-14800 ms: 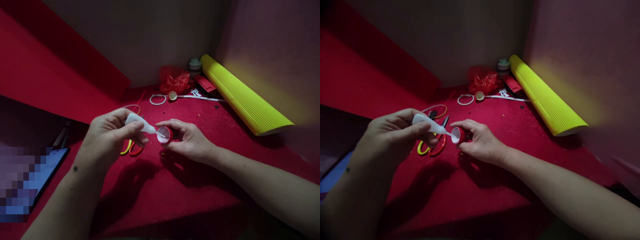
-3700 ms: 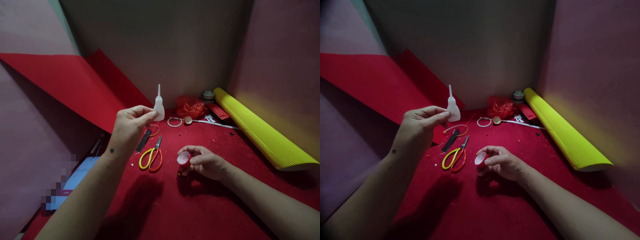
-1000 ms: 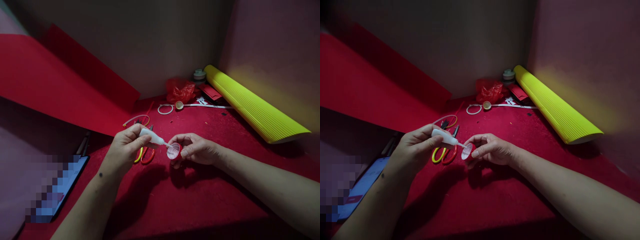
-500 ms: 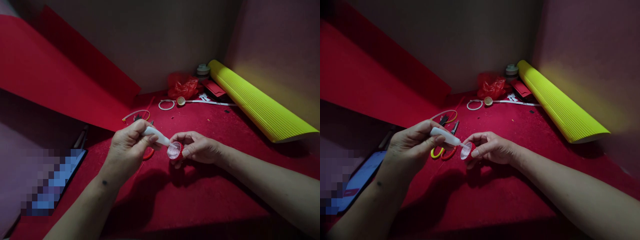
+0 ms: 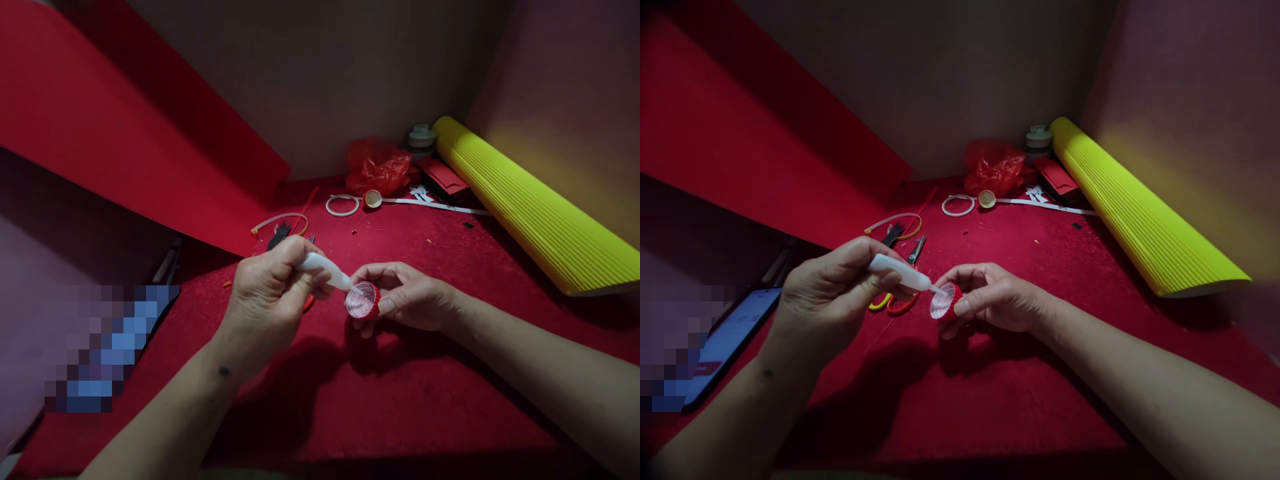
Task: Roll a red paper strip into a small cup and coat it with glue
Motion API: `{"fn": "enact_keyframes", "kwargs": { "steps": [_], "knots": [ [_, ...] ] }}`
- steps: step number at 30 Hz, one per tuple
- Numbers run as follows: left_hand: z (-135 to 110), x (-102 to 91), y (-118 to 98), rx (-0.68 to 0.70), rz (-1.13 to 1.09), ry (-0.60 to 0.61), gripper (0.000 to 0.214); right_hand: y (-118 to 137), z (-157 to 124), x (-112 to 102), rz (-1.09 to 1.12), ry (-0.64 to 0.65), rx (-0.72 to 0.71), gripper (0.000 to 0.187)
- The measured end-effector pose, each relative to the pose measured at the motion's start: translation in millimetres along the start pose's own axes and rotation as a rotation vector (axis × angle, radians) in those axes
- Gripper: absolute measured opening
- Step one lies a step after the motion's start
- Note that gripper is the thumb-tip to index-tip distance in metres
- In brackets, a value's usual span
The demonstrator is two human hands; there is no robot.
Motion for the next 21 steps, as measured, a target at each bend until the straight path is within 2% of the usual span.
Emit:
{"fn": "enact_keyframes", "kwargs": {
  "steps": [5, 11, 21],
  "knots": [
    [-2.0, 0.4, -2.0, 0.011, 0.064, 0.005, 0.007, 0.1, 0.7, 0.7, -0.002, 0.006, 0.000, 0.037],
    [-5.1, 1.8, -9.3, 0.127, 0.206, 0.002, 0.008, -0.1, 0.9, 0.4, -0.018, -0.004, 0.003, 0.037],
    [-6.3, 5.8, -9.1, 0.181, 0.280, 0.050, 0.008, -0.4, 1.3, 1.3, -0.022, 0.001, 0.000, 0.034]
  ]
}}
Point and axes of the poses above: each hand's wrist, its own z-axis towards the middle knuckle, its own x-axis out of the palm, y = z × x, the point moved 4 cm from there along z, towards the middle knuckle
